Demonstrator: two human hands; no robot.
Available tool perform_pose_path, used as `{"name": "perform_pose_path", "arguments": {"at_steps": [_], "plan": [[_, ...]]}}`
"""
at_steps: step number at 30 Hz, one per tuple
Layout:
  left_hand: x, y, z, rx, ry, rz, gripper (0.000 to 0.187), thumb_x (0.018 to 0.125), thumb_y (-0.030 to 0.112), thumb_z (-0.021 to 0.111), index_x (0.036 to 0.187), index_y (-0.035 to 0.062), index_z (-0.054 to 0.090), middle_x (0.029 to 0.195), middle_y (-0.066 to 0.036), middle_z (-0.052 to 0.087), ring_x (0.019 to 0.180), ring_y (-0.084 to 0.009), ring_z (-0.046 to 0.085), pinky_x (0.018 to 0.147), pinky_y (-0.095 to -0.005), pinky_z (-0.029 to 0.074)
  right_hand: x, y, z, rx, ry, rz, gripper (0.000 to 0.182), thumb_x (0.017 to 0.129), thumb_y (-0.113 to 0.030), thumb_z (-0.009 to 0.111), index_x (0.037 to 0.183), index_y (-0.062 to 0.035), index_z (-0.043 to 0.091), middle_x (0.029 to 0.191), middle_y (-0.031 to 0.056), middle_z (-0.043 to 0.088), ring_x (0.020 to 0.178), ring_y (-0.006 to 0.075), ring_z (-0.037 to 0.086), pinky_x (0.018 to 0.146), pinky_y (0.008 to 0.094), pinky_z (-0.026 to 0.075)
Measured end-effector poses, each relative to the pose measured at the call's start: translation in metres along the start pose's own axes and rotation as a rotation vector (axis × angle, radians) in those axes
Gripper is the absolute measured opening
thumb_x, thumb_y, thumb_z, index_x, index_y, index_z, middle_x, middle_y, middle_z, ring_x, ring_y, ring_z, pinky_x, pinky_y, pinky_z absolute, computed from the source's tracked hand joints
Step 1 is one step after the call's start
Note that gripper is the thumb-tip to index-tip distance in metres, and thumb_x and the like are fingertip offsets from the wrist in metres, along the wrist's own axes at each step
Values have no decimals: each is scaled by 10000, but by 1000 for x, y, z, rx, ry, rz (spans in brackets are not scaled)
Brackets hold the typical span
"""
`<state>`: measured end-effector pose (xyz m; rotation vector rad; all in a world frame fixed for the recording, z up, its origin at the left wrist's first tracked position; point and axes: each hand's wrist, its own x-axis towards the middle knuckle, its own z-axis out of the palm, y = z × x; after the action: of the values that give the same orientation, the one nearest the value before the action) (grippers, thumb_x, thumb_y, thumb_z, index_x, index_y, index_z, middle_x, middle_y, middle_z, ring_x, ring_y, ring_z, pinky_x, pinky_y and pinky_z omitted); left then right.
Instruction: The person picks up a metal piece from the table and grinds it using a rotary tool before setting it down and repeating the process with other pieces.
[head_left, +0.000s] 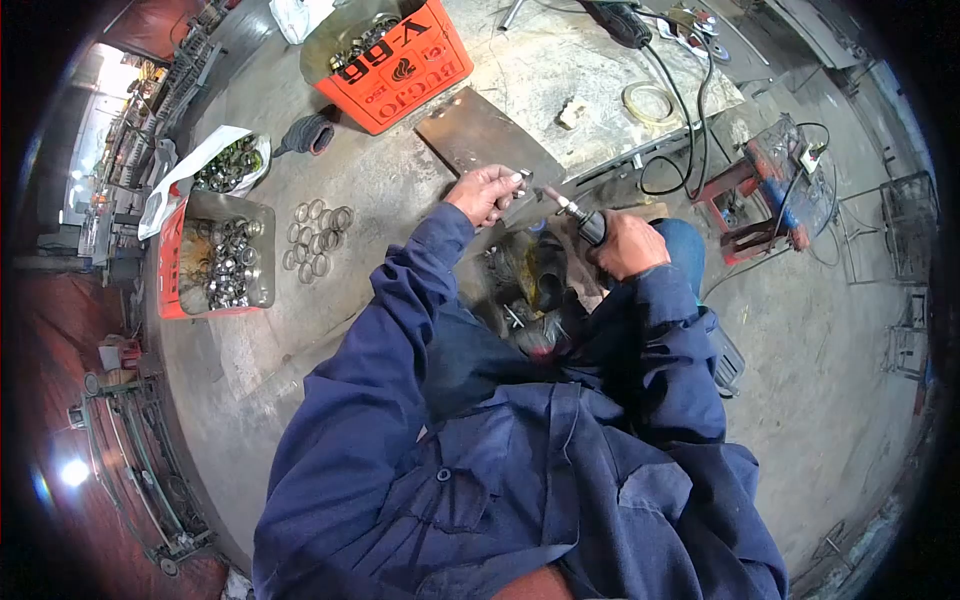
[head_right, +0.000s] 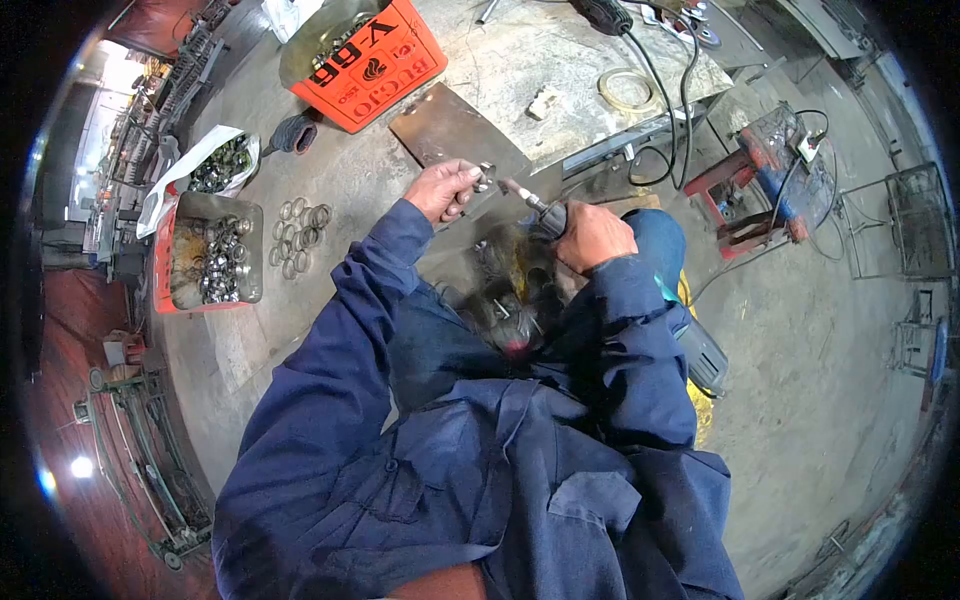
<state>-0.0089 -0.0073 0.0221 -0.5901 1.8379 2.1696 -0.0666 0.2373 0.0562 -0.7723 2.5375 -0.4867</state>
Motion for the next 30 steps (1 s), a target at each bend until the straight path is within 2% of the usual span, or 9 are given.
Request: {"name": "perform_pose_path", "arguments": {"at_steps": [5,7,9,12,15,18,23,27,30], "plan": [[2,-11,0,22,33,67,149,870,243,570,870,95,589,566,51,446,422,-33,347,366,-194,270,10,-12,11,-47,-11,1,275,656,-200,586,885,-48,595,856,206,623,862,368,595,748,433,472],[-2,-9,1,19,33,115,151,871,241,570,869,91,591,574,54,450,439,-29,347,380,-192,274,17,-14,19,-56,39,-1,326,648,-275,628,881,-48,599,826,200,620,827,364,595,703,437,469],[-9,-7,3,96,-2,168,150,869,230,578,879,81,594,589,64,448,487,-23,348,427,-189,286,21,-16,22,-70,57,1,321,653,-273,627,874,-44,594,826,201,620,828,362,596,702,436,471],[-5,-19,-4,66,30,146,133,872,217,577,900,88,596,659,69,501,506,-10,351,422,-161,257,24,-22,24,-85,66,6,308,663,-266,622,863,-35,583,825,202,621,829,359,598,700,433,472],[-10,-22,1,28,78,180,151,863,223,593,897,77,596,654,71,490,526,-13,356,457,-167,279,27,-22,38,-96,56,-6,292,673,-256,614,858,-32,577,825,200,621,831,357,598,696,429,473],[-6,-33,-5,41,38,230,158,858,224,601,898,73,591,671,69,499,531,-19,361,474,-173,291,28,-19,47,-113,72,-41,278,679,-244,606,857,-32,576,820,196,621,830,354,600,696,424,473],[-8,-31,-5,-22,21,200,162,855,224,606,900,69,590,692,66,522,543,-22,369,482,-175,297,28,-26,33,-107,71,11,270,672,-227,600,860,-34,574,803,194,621,822,350,603,696,422,477],[-5,-36,1,5,77,258,167,849,227,613,890,66,592,679,68,513,545,-20,364,483,-176,292,30,-21,40,-161,24,-39,294,660,-222,603,888,-37,579,803,199,621,815,354,604,695,421,477],[-6,-38,-3,-83,43,227,173,844,232,619,886,66,590,667,69,506,529,-19,366,466,-172,290,31,-19,38,-167,26,-29,310,655,-232,608,897,-40,580,808,200,621,804,356,604,687,421,478]]}}
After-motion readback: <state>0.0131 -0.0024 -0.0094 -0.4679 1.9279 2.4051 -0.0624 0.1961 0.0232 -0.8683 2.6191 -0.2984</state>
